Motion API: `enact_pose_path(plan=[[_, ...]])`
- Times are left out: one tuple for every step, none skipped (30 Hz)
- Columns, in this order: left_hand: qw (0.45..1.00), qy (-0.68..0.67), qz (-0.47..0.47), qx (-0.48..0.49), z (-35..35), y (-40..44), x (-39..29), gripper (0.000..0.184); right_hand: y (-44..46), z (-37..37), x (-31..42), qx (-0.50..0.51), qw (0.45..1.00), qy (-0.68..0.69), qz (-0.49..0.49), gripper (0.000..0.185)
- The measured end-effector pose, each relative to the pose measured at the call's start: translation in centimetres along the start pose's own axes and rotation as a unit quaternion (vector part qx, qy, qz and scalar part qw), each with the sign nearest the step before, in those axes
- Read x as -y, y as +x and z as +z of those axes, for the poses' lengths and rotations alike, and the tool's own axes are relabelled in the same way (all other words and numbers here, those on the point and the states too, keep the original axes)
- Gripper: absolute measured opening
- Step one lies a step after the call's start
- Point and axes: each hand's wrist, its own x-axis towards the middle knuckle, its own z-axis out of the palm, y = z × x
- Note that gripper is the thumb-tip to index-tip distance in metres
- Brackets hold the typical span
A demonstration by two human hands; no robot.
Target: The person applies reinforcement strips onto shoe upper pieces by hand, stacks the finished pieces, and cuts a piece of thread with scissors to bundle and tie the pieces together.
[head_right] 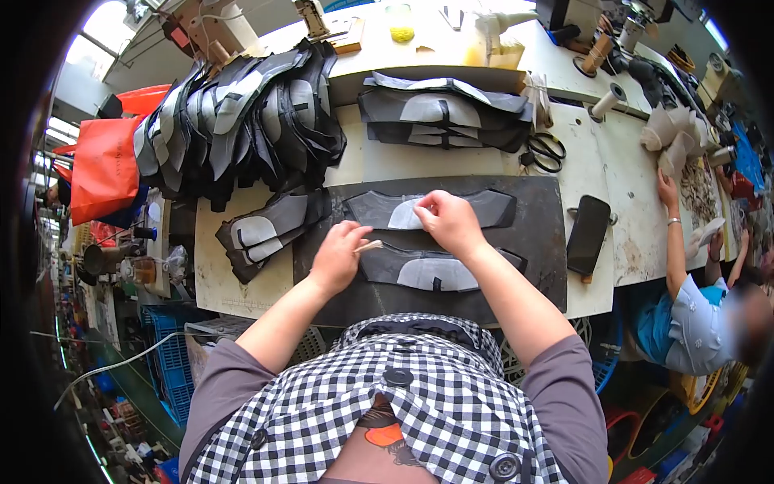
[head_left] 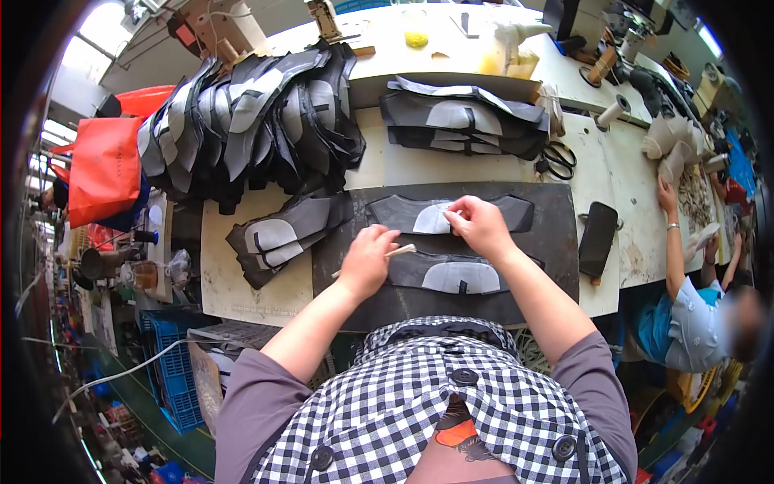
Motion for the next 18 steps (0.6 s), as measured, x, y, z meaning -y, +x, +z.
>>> enact_pose_path(plan=[[0.999, 0.006, 0.047, -0.026, 1.4, 0.7, 0.5, 0.033, 1.5, 1.1, 0.4, -0.001, 0.999, -0.039, -0.031, 0.016], [0.997, 0.042, 0.063, -0.035, 2.6, 1.4, 0.9, 0.039, 2.7, 2.2, 0.8, -0.001, 0.995, -0.077, -0.062, 0.016], [0.995, 0.063, 0.062, -0.039, 3.3, 2.2, 1.1, 0.042, 3.6, 3.1, 1.0, 0.003, 0.989, -0.119, -0.084, 0.014], [0.994, 0.085, 0.061, -0.042, 4.0, 2.7, 1.3, 0.044, 4.7, 4.1, 0.6, 0.019, 0.980, -0.163, -0.112, 0.012], [0.995, 0.091, 0.047, -0.022, 5.0, 2.9, 2.1, 0.046, 5.6, 4.8, 0.0, 0.019, 0.970, -0.205, -0.128, 0.011], [0.999, 0.049, 0.013, -0.002, 5.4, 3.0, 2.4, 0.048, 6.2, 5.3, -0.1, 0.020, 0.958, -0.247, -0.145, 0.011], [0.999, 0.047, 0.021, -0.010, 5.6, 2.9, 2.7, 0.049, 6.7, 5.5, -0.2, 0.029, 0.954, -0.264, -0.139, 0.011], [0.998, 0.046, 0.028, -0.017, 5.9, 2.7, 3.0, 0.050, 7.1, 5.6, -0.4, 0.038, 0.950, -0.281, -0.133, 0.011], [0.998, 0.047, 0.027, -0.019, 5.9, 2.6, 3.0, 0.050, 7.3, 5.7, -0.4, 0.046, 0.945, -0.298, -0.125, 0.011], [0.998, 0.049, 0.027, -0.019, 5.9, 2.6, 3.0, 0.050, 7.4, 5.7, -0.4, 0.052, 0.944, -0.302, -0.121, 0.010], [0.998, 0.050, 0.027, -0.019, 5.9, 2.6, 2.9, 0.050, 7.4, 5.7, -0.3, 0.058, 0.943, -0.307, -0.117, 0.010], [0.998, 0.047, 0.023, -0.019, 5.9, 2.7, 2.8, 0.051, 7.5, 5.7, -0.2, 0.061, 0.942, -0.311, -0.112, 0.009], [0.999, 0.044, 0.019, -0.018, 5.8, 2.7, 2.6, 0.051, 7.4, 5.7, -0.2, 0.064, 0.943, -0.306, -0.111, 0.009], [0.999, 0.042, 0.016, -0.017, 5.8, 2.8, 2.6, 0.051, 7.3, 5.6, -0.1, 0.065, 0.945, -0.302, -0.110, 0.009], [0.999, 0.046, 0.016, -0.016, 5.8, 2.8, 2.6, 0.052, 7.3, 5.5, -0.2, 0.064, 0.946, -0.298, -0.109, 0.009], [0.998, 0.052, 0.017, -0.014, 5.9, 2.8, 2.5, 0.052, 7.3, 5.4, -0.3, 0.061, 0.948, -0.291, -0.110, 0.009], [0.998, 0.057, 0.019, -0.012, 5.9, 2.8, 2.5, 0.053, 7.3, 5.4, -0.6, 0.058, 0.951, -0.285, -0.110, 0.009], [0.998, 0.066, 0.021, -0.009, 6.0, 2.7, 2.5, 0.052, 7.2, 5.4, -0.8, 0.054, 0.953, -0.278, -0.110, 0.009]])
